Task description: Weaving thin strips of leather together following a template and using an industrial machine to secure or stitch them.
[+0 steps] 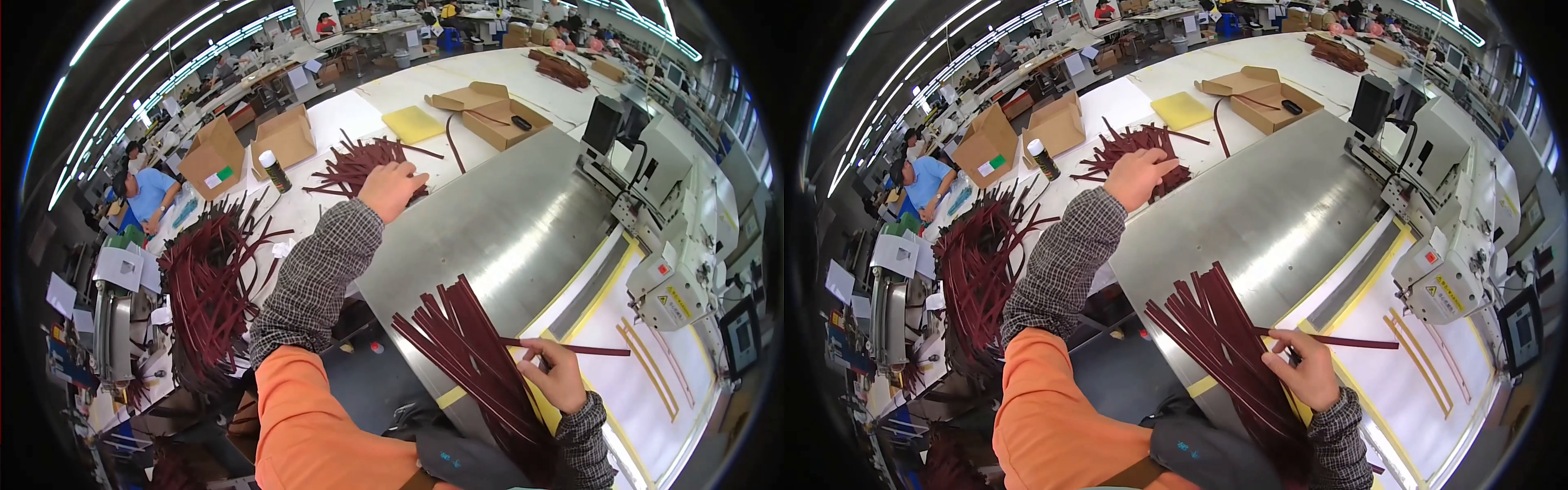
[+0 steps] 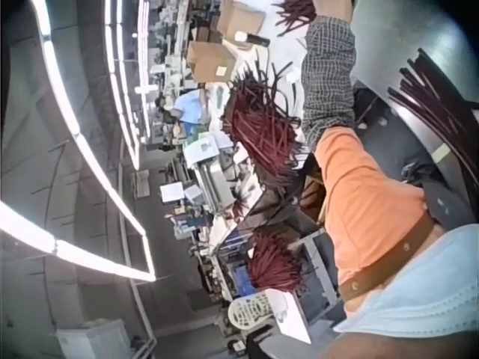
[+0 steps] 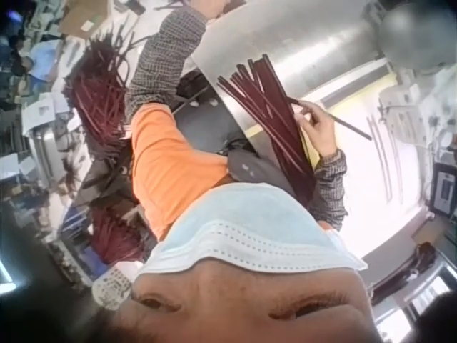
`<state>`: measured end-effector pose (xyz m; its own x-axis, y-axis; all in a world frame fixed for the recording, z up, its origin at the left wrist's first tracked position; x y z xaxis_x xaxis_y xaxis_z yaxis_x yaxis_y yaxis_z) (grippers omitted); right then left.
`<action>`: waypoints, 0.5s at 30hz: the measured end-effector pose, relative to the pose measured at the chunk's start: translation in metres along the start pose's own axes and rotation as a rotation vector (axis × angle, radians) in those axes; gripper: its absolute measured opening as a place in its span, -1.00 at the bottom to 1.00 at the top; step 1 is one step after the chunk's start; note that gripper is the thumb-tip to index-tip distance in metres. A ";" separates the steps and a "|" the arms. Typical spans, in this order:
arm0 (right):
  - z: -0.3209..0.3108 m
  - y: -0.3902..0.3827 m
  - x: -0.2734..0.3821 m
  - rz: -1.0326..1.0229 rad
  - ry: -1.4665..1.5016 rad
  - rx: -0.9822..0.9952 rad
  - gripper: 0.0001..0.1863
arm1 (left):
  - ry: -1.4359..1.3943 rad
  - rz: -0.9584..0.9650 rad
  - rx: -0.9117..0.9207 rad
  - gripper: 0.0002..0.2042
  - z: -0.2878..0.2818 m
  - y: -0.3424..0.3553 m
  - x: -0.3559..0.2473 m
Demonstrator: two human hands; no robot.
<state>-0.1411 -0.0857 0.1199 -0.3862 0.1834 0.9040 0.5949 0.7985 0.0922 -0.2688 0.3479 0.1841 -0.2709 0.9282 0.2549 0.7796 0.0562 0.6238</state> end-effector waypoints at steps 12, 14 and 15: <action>-0.070 -0.146 -0.053 0.256 -0.390 -0.202 -0.62 | -0.699 0.251 0.229 -0.38 0.045 -0.043 -0.296; -0.061 -0.144 -0.043 0.207 -0.456 -0.236 -0.61 | -0.789 0.234 0.192 -0.56 0.063 -0.036 -0.296; -0.061 -0.150 -0.044 0.238 -0.474 -0.242 -0.60 | -0.828 0.183 0.219 -0.67 0.068 -0.031 -0.294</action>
<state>-0.1697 -0.2484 0.0919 -0.4619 0.6231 0.6312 0.8270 0.5598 0.0525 -0.1749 0.0980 0.0389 0.3002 0.8934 -0.3343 0.8847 -0.1297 0.4478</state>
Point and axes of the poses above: each hand's wrist, its own y-axis towards the middle knuckle, its own z-axis out of the palm, x = y × z, the point moved 1 cm from there along y, towards the middle knuckle, and after that the axes turned 13 degrees about -x, right-handed, at the moved point
